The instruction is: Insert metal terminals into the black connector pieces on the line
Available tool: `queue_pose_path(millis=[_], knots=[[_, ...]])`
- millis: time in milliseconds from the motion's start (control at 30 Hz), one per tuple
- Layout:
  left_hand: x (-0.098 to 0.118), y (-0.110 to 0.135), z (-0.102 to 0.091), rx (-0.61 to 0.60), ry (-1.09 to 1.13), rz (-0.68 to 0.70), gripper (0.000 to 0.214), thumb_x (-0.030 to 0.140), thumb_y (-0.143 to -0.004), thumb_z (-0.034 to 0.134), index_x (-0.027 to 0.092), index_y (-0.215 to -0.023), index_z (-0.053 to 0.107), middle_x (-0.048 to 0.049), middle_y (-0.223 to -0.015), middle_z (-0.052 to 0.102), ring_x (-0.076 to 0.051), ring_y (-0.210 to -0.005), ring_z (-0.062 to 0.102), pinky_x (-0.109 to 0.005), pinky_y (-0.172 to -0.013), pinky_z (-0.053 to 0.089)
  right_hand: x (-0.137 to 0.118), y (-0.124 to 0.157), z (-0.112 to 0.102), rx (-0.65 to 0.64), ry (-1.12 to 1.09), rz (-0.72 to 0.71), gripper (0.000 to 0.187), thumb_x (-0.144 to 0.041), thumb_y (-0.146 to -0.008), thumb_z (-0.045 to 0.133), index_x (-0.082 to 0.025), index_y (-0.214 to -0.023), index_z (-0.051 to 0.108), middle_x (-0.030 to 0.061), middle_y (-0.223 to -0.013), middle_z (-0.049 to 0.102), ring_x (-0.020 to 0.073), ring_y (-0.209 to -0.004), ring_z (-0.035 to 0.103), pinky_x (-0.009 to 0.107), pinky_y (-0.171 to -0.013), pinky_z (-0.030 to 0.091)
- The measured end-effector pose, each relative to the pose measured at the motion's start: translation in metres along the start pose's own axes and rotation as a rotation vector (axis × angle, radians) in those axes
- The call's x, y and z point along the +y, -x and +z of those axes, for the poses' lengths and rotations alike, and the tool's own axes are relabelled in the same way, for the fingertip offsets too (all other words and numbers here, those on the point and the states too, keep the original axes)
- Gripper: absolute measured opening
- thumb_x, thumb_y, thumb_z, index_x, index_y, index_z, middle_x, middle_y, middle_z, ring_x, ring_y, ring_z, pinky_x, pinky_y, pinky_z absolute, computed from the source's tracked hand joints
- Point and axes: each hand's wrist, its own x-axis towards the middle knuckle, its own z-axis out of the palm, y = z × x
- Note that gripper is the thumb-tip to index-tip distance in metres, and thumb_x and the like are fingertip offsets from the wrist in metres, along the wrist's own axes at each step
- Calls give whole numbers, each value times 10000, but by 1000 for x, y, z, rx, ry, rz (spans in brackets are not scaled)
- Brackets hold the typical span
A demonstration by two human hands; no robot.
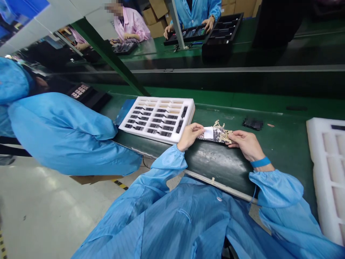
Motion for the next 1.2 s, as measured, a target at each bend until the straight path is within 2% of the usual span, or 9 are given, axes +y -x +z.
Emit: queue_pose_path(millis=[133,300,467,600,667,767,933,1067,1200], knots=[[-8,4,-1,-23,1,-45,470,457,-670,845,109,-914,644,-22,-785,683,-97,-702,629,-219,-671,486,-5,0,-10,-22,45,51,559,-516,-457,984,-146,-783,722,90,-761,732,208,-623,720,280,-533,649],[-11,7,-1,-78,-29,-28,429,413,-721,821,107,-989,683,-65,-901,720,-124,-786,664,-243,-731,524,-10,1,-19,-54,155,115,525,-505,-452,987,-152,-745,732,91,-735,727,196,-624,714,250,-547,636],[-12,7,-6,-108,-66,-27,437,415,-725,809,100,-1005,694,-71,-911,721,-123,-773,663,-242,-715,531,-15,5,-27,-157,448,150,431,-525,-655,882,-146,-812,752,92,-665,706,182,-545,662,267,-486,565],[-13,6,-7,-190,-94,-37,439,431,-729,805,104,-1000,698,-72,-929,717,-121,-765,660,-246,-709,529,-20,8,-30,-284,860,27,404,-572,-817,713,-177,-866,785,37,-568,655,142,-455,543,259,-449,403],[-14,5,-6,-218,-116,-24,431,438,-747,791,106,-1006,698,-73,-937,714,-117,-752,652,-245,-700,522,-24,9,-31,-291,1020,-67,373,-571,-839,684,-213,-825,788,29,-620,679,155,-525,571,268,-494,381],[-11,3,-6,-235,-145,8,412,433,-769,771,107,-1009,695,-72,-931,711,-113,-726,642,-242,-682,512,-28,11,-36,-251,1135,-182,367,-576,-860,656,-234,-790,770,34,-721,718,181,-626,617,281,-551,387],[14,8,-4,-229,-308,94,328,393,-833,717,134,-1033,705,-57,-908,719,-122,-696,638,-244,-662,503,-27,10,-42,-203,1183,-243,427,-602,-887,595,-222,-732,712,33,-628,660,178,-562,566,294,-550,352],[45,17,3,-238,-602,335,207,317,-899,669,178,-1041,729,-59,-1009,743,-152,-843,670,-258,-782,496,-24,7,-38,-6,1131,-285,468,-609,-900,561,-207,-679,652,25,-568,605,168,-538,522,297,-565,332],[64,24,11,-266,-752,469,206,308,-940,623,200,-1082,725,-68,-1073,740,-173,-904,682,-278,-830,491,-24,7,-32,20,1057,-308,491,-623,-898,550,-199,-665,634,20,-563,591,157,-536,502,295,-563,323]])
